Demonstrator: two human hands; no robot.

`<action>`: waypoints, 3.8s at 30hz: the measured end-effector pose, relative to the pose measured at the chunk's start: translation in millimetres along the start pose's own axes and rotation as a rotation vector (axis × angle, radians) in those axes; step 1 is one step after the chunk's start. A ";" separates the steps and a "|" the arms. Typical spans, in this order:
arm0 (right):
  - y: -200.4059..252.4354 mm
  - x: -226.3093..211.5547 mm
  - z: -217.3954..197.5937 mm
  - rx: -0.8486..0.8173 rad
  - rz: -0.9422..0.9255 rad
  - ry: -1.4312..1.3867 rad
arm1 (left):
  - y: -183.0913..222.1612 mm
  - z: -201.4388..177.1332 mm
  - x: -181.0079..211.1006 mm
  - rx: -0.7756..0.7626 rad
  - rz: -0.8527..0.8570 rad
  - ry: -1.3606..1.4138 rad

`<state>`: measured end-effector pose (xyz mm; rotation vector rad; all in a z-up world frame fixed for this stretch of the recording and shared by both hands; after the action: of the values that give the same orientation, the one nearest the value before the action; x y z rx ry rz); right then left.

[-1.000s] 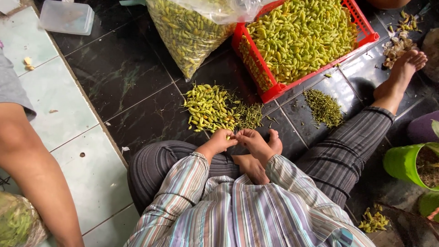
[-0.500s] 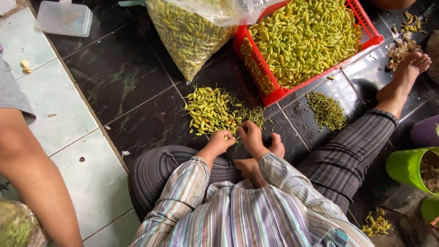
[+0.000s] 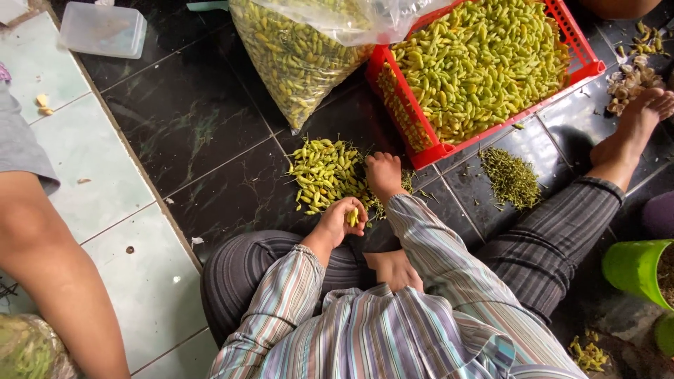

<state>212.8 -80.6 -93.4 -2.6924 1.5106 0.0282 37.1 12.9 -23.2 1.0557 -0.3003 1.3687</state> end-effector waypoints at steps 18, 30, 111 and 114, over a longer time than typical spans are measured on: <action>121.2 -5.7 -100.8 -0.463 0.444 -1.717 | -10.0 -11.5 -32.2 0.016 0.110 -0.342; 103.1 17.4 -69.5 -0.083 0.280 -0.718 | -12.7 -13.6 -36.7 0.044 0.048 -0.344; 21.2 23.2 -6.4 -0.295 0.229 -0.392 | -14.9 -9.7 -12.6 0.369 0.111 -0.113; 37.5 28.4 -57.3 -0.404 0.444 -1.206 | -11.0 -7.3 -7.1 0.318 0.085 -0.136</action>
<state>195.0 -127.5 -38.8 -1.6884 1.5828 1.7172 42.3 15.4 -37.1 1.4170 -0.2336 1.4546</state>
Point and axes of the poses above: each hand's wrist, its own y-axis away from the middle knuckle, its own z-axis out of the palm, x = y × z, the point moved 2 cm from there along -y, towards the middle knuckle, and after that the axes turned 12 degrees about z, right-handed, at the moved point
